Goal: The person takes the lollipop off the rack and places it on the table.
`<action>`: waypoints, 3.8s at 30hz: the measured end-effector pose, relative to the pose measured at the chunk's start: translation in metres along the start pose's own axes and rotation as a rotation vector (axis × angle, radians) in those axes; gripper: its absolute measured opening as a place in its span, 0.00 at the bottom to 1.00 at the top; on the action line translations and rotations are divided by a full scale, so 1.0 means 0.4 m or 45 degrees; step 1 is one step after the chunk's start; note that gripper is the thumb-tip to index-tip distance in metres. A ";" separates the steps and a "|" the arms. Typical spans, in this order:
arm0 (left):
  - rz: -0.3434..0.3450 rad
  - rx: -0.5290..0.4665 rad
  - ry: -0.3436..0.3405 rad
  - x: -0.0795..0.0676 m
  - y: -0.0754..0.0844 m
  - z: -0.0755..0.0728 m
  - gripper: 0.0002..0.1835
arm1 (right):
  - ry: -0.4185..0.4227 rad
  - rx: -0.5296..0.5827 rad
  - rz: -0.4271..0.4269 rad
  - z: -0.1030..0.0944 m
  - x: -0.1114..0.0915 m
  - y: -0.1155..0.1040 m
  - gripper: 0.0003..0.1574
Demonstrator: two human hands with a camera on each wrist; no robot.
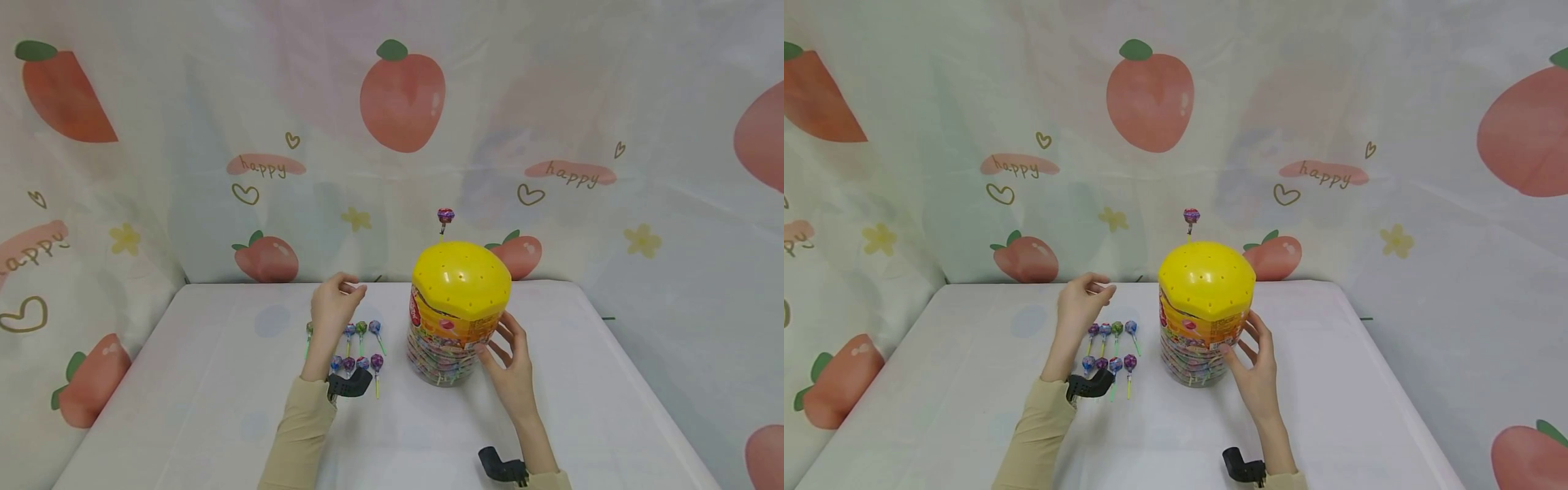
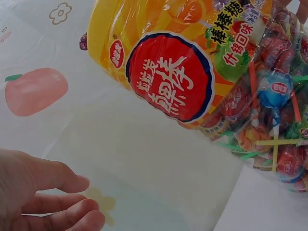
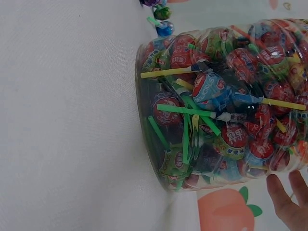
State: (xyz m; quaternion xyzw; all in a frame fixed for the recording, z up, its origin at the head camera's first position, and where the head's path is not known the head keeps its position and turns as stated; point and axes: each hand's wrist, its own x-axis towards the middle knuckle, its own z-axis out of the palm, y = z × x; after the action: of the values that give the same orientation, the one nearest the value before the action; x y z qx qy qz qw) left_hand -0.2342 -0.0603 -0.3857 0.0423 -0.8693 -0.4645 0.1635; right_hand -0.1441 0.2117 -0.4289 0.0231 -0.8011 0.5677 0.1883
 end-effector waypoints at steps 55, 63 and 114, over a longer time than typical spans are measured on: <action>0.376 -0.228 -0.230 0.111 0.314 0.136 0.11 | -0.002 -0.026 -0.049 -0.002 0.014 0.071 0.45; 0.381 -0.252 -0.214 0.111 0.307 0.143 0.12 | -0.003 -0.031 -0.057 -0.003 0.015 0.076 0.46; 0.271 -0.578 0.049 -0.026 0.113 0.043 0.11 | 0.011 0.006 0.009 -0.001 0.018 0.068 0.46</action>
State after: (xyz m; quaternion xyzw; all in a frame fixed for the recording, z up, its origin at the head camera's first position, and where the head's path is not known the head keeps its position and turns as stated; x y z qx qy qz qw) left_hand -0.2264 -0.0188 -0.3601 -0.0783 -0.7390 -0.6272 0.2333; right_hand -0.1574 0.2232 -0.4510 0.0182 -0.7991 0.5703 0.1895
